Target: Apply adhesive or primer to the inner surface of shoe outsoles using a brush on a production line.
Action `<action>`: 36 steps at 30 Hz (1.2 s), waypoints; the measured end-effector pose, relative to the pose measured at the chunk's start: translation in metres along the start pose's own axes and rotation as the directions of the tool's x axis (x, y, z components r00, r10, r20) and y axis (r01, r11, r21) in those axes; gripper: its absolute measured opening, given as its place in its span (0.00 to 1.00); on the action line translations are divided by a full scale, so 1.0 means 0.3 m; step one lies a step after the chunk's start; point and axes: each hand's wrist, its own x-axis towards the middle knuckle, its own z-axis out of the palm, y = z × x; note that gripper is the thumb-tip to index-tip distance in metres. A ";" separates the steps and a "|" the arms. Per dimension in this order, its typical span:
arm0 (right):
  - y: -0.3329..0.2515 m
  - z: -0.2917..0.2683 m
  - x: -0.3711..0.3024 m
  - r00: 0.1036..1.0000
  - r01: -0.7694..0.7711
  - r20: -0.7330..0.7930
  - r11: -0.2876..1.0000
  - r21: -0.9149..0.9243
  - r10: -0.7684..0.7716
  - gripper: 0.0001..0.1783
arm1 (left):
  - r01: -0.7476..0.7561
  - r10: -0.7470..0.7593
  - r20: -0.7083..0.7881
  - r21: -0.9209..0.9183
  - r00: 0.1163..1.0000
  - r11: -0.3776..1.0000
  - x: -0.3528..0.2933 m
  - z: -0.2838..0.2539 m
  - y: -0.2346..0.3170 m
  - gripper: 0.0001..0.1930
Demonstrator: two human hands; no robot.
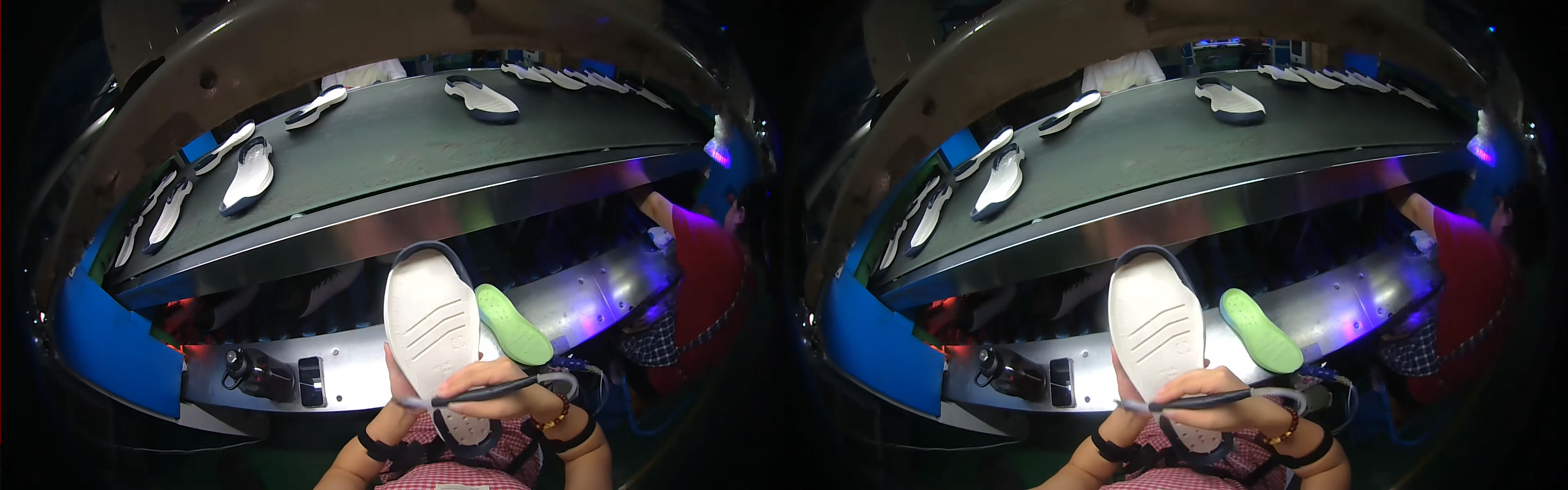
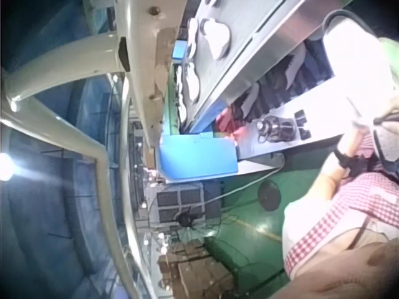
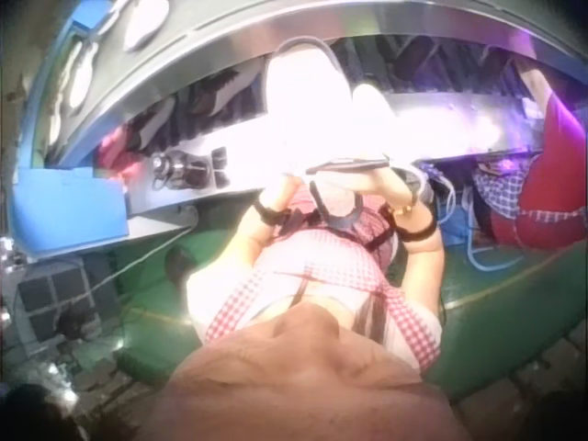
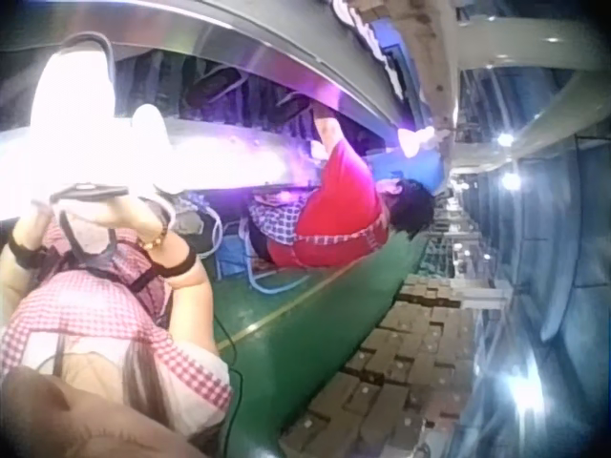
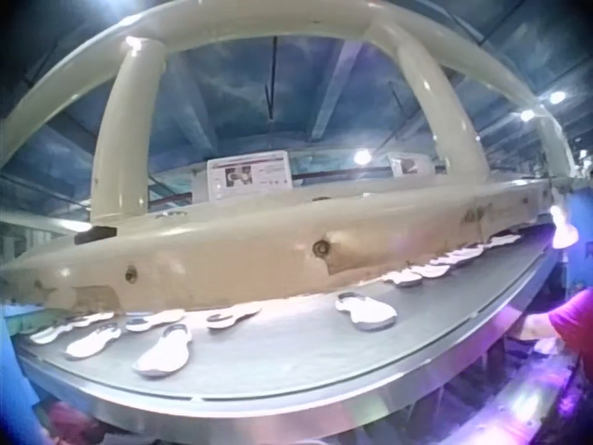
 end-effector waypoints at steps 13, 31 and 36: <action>0.016 -0.059 -0.010 0.977 0.033 -0.191 0.951 -0.307 -0.096 0.12 | -0.146 0.145 0.019 0.155 0.989 0.977 0.041 0.058 0.058 0.55; -0.020 -0.085 -0.068 0.990 -0.034 -0.142 0.964 -0.264 -0.004 0.13 | -0.321 0.357 0.225 -0.180 0.907 0.930 0.057 0.051 0.115 0.46; -0.022 -0.101 -0.098 0.999 -0.038 0.025 0.996 -0.085 0.040 0.14 | -0.409 0.438 0.124 -0.204 0.890 0.889 0.063 0.063 0.146 0.54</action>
